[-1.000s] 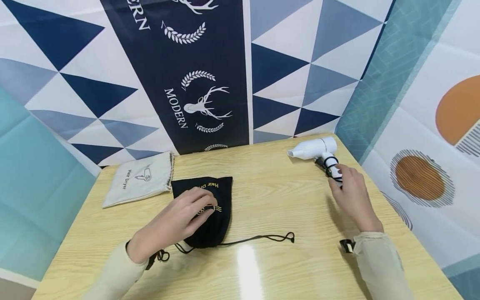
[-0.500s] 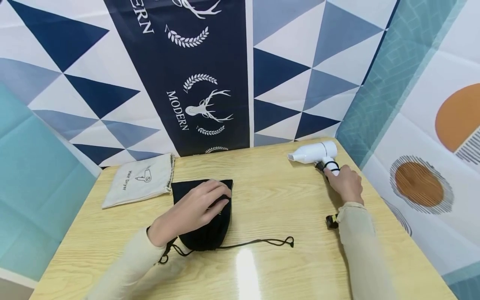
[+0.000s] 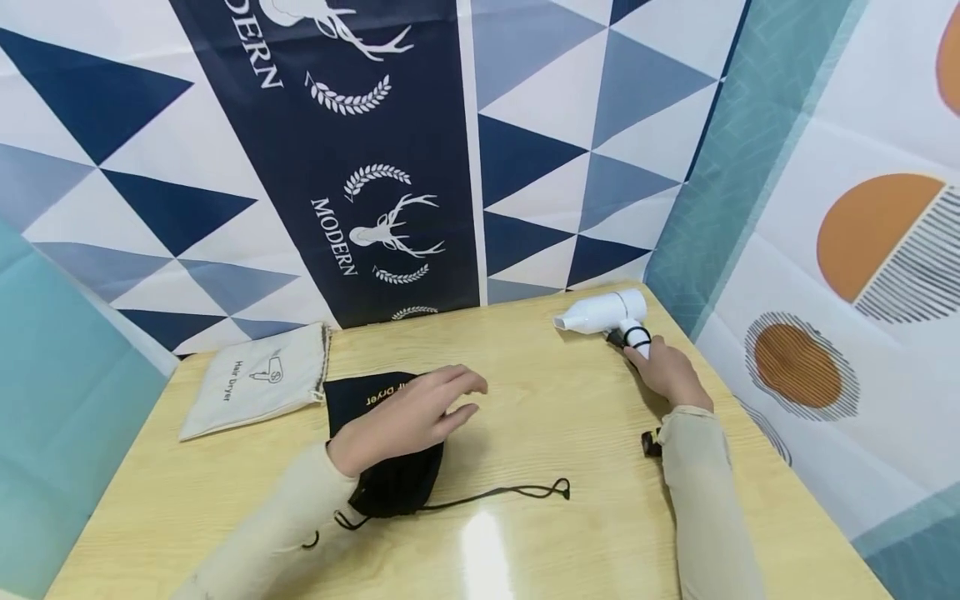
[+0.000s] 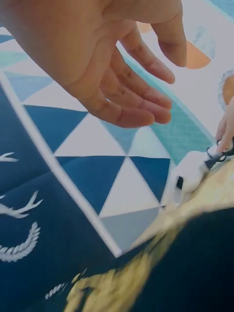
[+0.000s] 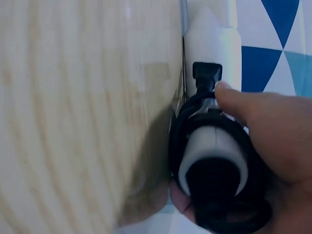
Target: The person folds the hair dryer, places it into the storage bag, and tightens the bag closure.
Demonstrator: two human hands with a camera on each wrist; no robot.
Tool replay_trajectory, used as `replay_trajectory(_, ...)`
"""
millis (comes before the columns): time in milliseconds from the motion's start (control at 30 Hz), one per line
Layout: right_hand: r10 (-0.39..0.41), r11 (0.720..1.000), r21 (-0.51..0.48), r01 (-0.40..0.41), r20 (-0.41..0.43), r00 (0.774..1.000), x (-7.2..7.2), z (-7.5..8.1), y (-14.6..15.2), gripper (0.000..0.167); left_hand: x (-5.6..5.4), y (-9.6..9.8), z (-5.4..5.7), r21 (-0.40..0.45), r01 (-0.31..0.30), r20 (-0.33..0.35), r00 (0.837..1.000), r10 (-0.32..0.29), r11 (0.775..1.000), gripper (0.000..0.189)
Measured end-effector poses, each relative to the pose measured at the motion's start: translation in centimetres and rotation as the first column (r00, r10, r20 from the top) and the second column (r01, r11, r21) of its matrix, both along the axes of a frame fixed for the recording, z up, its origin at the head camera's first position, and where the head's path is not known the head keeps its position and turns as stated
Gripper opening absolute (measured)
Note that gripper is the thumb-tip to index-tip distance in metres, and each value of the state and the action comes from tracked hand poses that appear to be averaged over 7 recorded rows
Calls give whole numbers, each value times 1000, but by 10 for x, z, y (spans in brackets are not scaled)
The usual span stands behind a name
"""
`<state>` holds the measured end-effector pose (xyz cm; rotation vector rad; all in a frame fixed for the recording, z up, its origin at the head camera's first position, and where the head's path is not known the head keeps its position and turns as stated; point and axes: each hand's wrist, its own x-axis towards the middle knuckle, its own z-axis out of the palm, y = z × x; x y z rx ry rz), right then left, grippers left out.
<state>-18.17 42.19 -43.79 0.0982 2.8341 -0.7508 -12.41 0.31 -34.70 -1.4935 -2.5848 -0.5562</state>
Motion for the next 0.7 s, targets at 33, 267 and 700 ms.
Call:
replay_trajectory(33,4,1000,-6,-4,10,1000,2,-2,2,83,-2,7,0,-13,12,16,1000,-12,1000,22)
replay_trajectory(267,-32,997,-73,28,-46,998,4,-14,10,78,-31,59,8,-110,65,84,995,-56,992,26)
replay_trajectory(700,-78,983,-171,60,-102,992,3,-15,11,74,-112,134,-17,-159,-5,155,987,29,987,38)
